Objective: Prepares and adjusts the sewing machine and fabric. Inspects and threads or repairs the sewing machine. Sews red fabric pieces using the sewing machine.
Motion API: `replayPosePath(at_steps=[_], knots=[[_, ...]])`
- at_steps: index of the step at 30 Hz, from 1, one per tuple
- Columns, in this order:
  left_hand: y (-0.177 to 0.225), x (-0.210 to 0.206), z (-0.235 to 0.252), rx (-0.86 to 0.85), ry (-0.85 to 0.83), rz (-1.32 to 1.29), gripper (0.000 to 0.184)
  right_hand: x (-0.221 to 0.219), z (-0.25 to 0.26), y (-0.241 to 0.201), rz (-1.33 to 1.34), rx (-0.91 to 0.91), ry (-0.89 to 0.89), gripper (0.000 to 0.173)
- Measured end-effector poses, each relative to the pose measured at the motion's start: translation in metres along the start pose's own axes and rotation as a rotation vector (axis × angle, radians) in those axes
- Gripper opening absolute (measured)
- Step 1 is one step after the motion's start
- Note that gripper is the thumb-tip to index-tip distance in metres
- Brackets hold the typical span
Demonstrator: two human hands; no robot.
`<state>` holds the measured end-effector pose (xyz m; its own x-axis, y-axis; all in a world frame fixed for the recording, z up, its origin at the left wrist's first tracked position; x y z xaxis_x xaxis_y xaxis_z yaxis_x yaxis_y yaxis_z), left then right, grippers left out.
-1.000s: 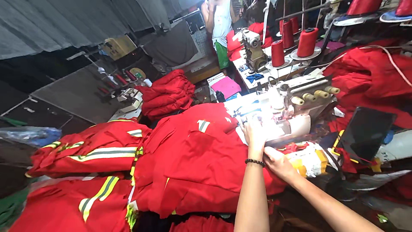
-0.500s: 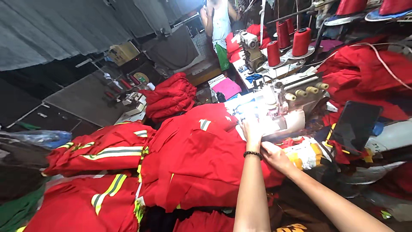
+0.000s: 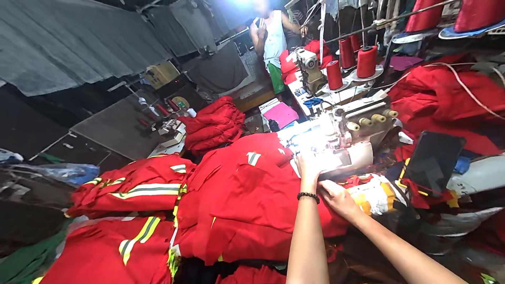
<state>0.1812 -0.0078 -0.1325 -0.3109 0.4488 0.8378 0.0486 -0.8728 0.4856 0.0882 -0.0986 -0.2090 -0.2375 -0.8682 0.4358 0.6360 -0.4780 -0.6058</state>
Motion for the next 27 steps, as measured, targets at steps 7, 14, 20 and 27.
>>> replayPosePath(at_steps=[7,14,20,27], knots=[[-0.0045,-0.0018,0.0026,0.015,0.045,-0.048,0.048,0.0010,-0.0015,-0.0021,0.008,0.019,0.021,0.020],[-0.0027,-0.0053,0.0047,0.014,0.020,0.014,0.042,0.0009,0.0001,-0.0008,0.015,0.019,0.026,0.020],[-0.0004,-0.0035,0.0055,0.001,0.038,0.025,0.041,0.0007,0.0006,0.0004,-0.007,0.007,0.026,0.020],[-0.0008,-0.0033,0.0050,-0.023,0.064,0.011,0.042,0.0002,0.0013,0.0020,0.008,-0.018,0.002,0.021]])
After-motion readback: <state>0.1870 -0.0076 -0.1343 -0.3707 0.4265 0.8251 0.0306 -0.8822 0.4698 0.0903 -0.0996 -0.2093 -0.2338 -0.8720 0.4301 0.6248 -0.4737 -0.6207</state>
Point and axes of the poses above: each hand's wrist, its own z-axis towards the middle knuckle, its own x-axis out of the back of the hand, y = z × x, the point moved 10 cm from there along z, towards the middle knuckle, and after that the axes turned 8 degrees about y, right-handed, at the moved point
